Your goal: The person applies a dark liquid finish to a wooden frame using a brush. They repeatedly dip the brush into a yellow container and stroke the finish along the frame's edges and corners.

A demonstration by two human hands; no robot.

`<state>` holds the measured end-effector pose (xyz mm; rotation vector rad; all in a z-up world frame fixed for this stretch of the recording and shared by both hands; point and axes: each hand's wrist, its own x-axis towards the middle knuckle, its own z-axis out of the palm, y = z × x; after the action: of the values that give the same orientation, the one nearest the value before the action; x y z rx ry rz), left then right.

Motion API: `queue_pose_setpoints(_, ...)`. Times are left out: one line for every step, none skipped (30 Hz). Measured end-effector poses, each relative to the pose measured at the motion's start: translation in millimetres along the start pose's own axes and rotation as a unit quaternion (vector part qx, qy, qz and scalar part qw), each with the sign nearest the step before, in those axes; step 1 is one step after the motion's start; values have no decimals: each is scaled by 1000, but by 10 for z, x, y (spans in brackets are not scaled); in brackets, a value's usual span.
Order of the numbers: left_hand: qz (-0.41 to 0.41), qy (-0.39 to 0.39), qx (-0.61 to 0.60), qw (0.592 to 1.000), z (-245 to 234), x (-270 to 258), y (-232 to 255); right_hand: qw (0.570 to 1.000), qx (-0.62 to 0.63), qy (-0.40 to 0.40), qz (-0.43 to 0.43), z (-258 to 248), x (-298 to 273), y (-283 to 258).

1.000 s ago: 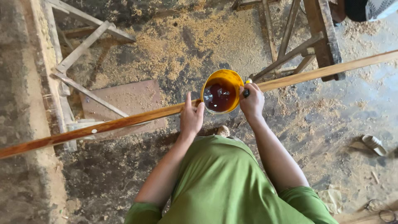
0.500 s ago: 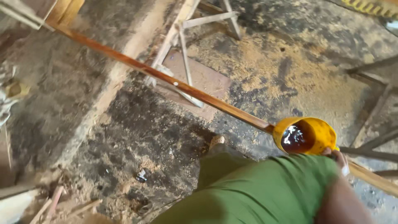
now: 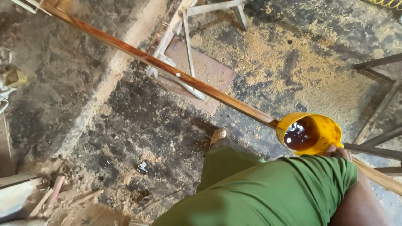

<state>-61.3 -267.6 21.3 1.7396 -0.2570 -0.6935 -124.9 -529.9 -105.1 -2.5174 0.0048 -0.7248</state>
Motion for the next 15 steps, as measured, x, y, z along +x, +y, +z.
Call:
queue_pose_setpoints(-1,1,4,1000,-47,-26,-6,1000,-7,-3,20,-35,5,-34)
queue_pose_setpoints(-1,2,8,1000,-108,-58,-16,999,-16,-7,41,-68,16,-83)
queue_pose_setpoints(-3,5,10,1000,-177,-96,-37,998,-23,-13,60,-87,36,-154)
queue_pose_setpoints(-4,7,10,1000,-249,-132,-60,996,-29,-20,80,-95,64,-238)
queue_pose_setpoints(-6,5,14,1000,-251,-176,-66,994,-37,-29,103,-147,44,-334)
queue_pose_setpoints(-9,4,17,1000,-234,-196,-66,990,-48,-41,128,-175,44,-435)
queue_pose_setpoints(-9,9,25,1000,-246,-148,-63,987,-54,-45,145,-106,125,-538)
queue_pose_setpoints(-10,22,33,999,-220,-72,-40,986,-59,-47,149,2,241,-643)
queue_pose_setpoints(-12,19,36,999,-35,-62,5,986,-76,-44,142,-101,190,-732)
queue_pose_setpoints(-13,17,41,999,143,-56,55,985,-94,-43,135,-171,187,-825)
queue_pose_setpoints(-16,14,47,999,173,-78,17,989,-28,-37,139,-229,184,-923)
queue_pose_setpoints(-19,14,55,998,162,-78,-20,987,-97,-42,123,-233,238,-1016)
queue_pose_setpoints(-21,14,65,998,109,-98,-71,993,29,-7,117,-286,233,-1126)
queue_pose_setpoints(-25,13,75,997,29,-118,-148,985,31,-41,167,-296,271,-1207)
queue_pose_setpoints(-33,22,88,995,-110,-124,-257,994,8,2,112,-249,304,-1287)
